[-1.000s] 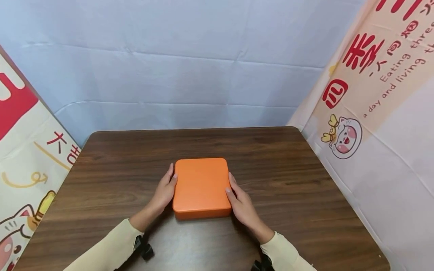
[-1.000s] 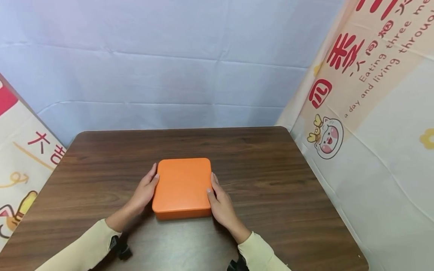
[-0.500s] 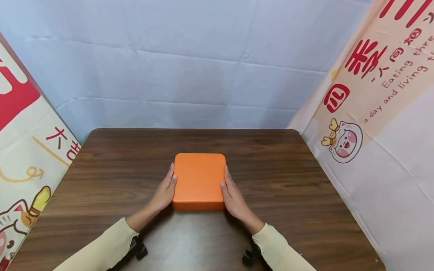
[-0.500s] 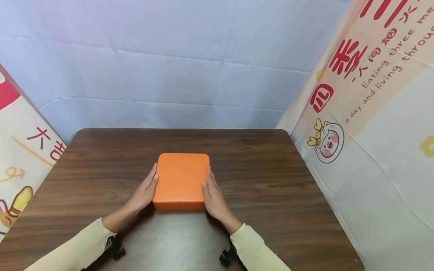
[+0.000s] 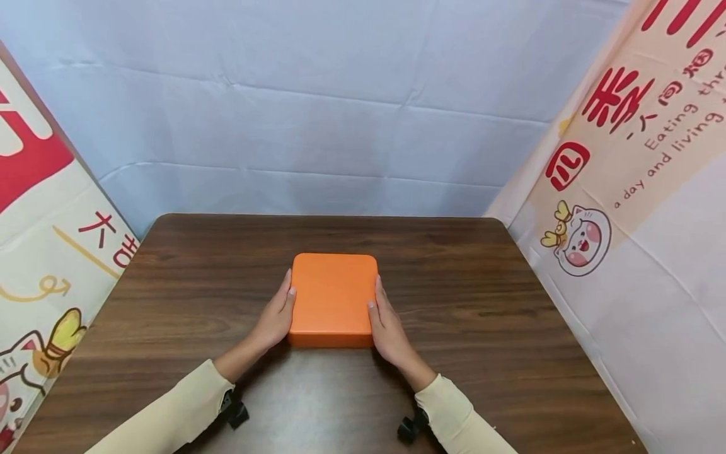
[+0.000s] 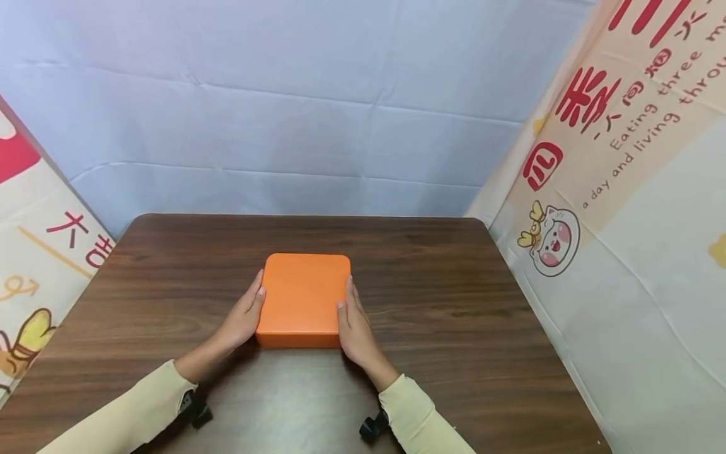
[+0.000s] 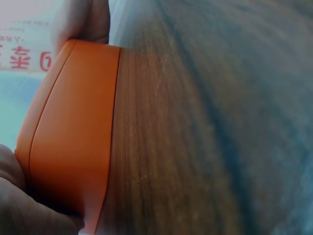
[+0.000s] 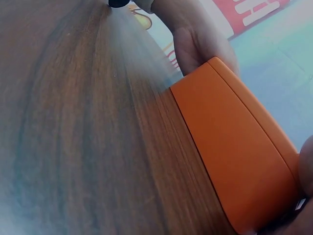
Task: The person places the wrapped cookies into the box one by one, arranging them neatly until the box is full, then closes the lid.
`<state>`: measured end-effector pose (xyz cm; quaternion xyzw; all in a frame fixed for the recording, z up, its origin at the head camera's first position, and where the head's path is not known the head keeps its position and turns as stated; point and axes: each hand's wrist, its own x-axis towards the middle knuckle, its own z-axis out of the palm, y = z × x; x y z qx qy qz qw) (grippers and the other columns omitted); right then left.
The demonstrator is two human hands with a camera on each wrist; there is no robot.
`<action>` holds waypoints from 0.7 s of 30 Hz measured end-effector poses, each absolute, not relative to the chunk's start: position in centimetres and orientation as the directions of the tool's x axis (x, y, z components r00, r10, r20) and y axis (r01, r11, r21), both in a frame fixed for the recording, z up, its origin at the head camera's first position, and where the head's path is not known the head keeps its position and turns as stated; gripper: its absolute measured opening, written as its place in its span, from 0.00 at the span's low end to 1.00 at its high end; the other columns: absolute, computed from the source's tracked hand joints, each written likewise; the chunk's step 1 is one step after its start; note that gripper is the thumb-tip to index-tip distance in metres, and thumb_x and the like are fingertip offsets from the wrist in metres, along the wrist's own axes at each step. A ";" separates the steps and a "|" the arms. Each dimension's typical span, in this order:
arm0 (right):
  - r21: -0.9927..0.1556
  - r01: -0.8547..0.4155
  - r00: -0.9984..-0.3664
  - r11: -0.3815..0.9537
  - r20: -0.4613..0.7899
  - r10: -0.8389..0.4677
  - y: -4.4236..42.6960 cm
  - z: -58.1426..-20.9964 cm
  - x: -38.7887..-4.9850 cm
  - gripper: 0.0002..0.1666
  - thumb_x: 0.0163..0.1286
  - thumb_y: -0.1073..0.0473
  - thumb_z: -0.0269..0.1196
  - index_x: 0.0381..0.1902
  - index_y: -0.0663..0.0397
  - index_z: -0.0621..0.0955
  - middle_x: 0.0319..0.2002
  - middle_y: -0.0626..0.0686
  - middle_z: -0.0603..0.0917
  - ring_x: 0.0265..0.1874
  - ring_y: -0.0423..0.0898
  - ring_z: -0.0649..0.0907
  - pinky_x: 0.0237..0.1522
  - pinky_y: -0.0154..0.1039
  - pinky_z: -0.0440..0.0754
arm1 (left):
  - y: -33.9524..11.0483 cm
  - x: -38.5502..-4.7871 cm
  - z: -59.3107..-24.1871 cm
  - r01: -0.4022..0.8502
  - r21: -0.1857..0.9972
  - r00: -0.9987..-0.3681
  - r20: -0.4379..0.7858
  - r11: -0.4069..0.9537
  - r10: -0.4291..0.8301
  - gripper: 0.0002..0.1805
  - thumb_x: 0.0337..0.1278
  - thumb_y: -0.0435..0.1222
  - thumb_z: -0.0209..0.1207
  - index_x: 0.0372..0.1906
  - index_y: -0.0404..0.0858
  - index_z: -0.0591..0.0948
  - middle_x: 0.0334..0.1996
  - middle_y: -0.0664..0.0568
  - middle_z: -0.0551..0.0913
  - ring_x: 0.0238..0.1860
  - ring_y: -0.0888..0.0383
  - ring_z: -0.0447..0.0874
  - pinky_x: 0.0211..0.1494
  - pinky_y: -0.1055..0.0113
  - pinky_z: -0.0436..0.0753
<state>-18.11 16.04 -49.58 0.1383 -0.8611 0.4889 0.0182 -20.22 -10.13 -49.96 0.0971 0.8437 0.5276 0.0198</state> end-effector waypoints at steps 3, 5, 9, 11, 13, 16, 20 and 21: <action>-0.835 -0.268 -0.958 0.481 0.177 -0.225 16.0 -49.7 -18.3 0.36 0.86 0.56 0.43 0.82 0.60 0.45 0.82 0.58 0.46 0.80 0.52 0.49 0.77 0.55 0.49 | -10.2 -20.3 -49.9 0.147 0.891 -0.980 0.072 0.428 0.187 0.32 0.85 0.41 0.33 0.80 0.29 0.43 0.81 0.36 0.43 0.80 0.42 0.43 0.79 0.44 0.46; -0.834 -0.274 -0.956 0.479 0.184 -0.228 16.0 -49.7 -18.3 0.36 0.86 0.56 0.43 0.82 0.61 0.45 0.81 0.58 0.46 0.80 0.52 0.50 0.77 0.55 0.49 | -10.2 -20.3 -49.8 0.155 0.889 -0.979 0.079 0.431 0.189 0.32 0.85 0.40 0.34 0.80 0.28 0.43 0.80 0.35 0.44 0.80 0.41 0.44 0.79 0.44 0.47; -0.823 -0.294 -0.951 0.486 0.204 -0.230 16.1 -49.5 -18.5 0.35 0.85 0.58 0.45 0.80 0.66 0.49 0.80 0.62 0.50 0.79 0.57 0.51 0.76 0.58 0.51 | -10.5 -20.4 -49.9 0.198 0.862 -0.974 0.119 0.467 0.193 0.32 0.84 0.40 0.37 0.80 0.29 0.46 0.80 0.35 0.48 0.79 0.40 0.48 0.78 0.43 0.51; -0.810 -0.301 -0.950 0.503 0.210 -0.231 16.1 -49.2 -18.7 0.34 0.85 0.58 0.46 0.80 0.66 0.51 0.80 0.63 0.51 0.79 0.59 0.51 0.76 0.58 0.51 | -10.8 -20.5 -49.8 0.237 0.837 -0.968 0.157 0.494 0.197 0.32 0.84 0.39 0.40 0.80 0.29 0.47 0.80 0.36 0.49 0.78 0.41 0.50 0.78 0.44 0.53; -0.793 -0.308 -0.948 0.525 0.209 -0.240 16.2 -48.5 -19.1 0.34 0.84 0.58 0.46 0.79 0.67 0.53 0.79 0.64 0.51 0.79 0.60 0.50 0.75 0.59 0.52 | -11.1 -20.8 -49.5 0.263 0.808 -0.962 0.180 0.527 0.205 0.32 0.83 0.39 0.41 0.81 0.31 0.47 0.80 0.37 0.49 0.78 0.42 0.52 0.77 0.44 0.54; -0.765 -0.317 -0.945 0.561 0.202 -0.258 16.8 -47.0 -20.5 0.34 0.85 0.54 0.45 0.80 0.61 0.53 0.80 0.61 0.52 0.79 0.56 0.52 0.76 0.56 0.52 | -12.1 -21.7 -48.6 0.274 0.743 -0.961 0.186 0.611 0.205 0.33 0.83 0.42 0.41 0.82 0.39 0.47 0.78 0.39 0.56 0.75 0.41 0.61 0.74 0.42 0.62; -0.702 -0.368 -0.927 0.610 0.228 -0.297 18.4 -44.5 -23.6 0.34 0.86 0.49 0.42 0.81 0.58 0.52 0.80 0.59 0.52 0.79 0.54 0.54 0.77 0.52 0.52 | -14.3 -23.8 -47.1 0.283 0.604 -0.958 0.208 0.745 0.196 0.34 0.83 0.50 0.38 0.83 0.48 0.45 0.76 0.39 0.62 0.69 0.37 0.71 0.65 0.37 0.71; -0.685 -0.376 -0.924 0.624 0.230 -0.304 18.8 -43.8 -24.5 0.35 0.86 0.48 0.41 0.81 0.59 0.52 0.80 0.58 0.52 0.79 0.53 0.54 0.77 0.51 0.52 | -14.8 -24.4 -46.7 0.292 0.567 -0.955 0.221 0.770 0.200 0.34 0.83 0.51 0.37 0.83 0.48 0.44 0.77 0.39 0.61 0.69 0.37 0.70 0.65 0.36 0.71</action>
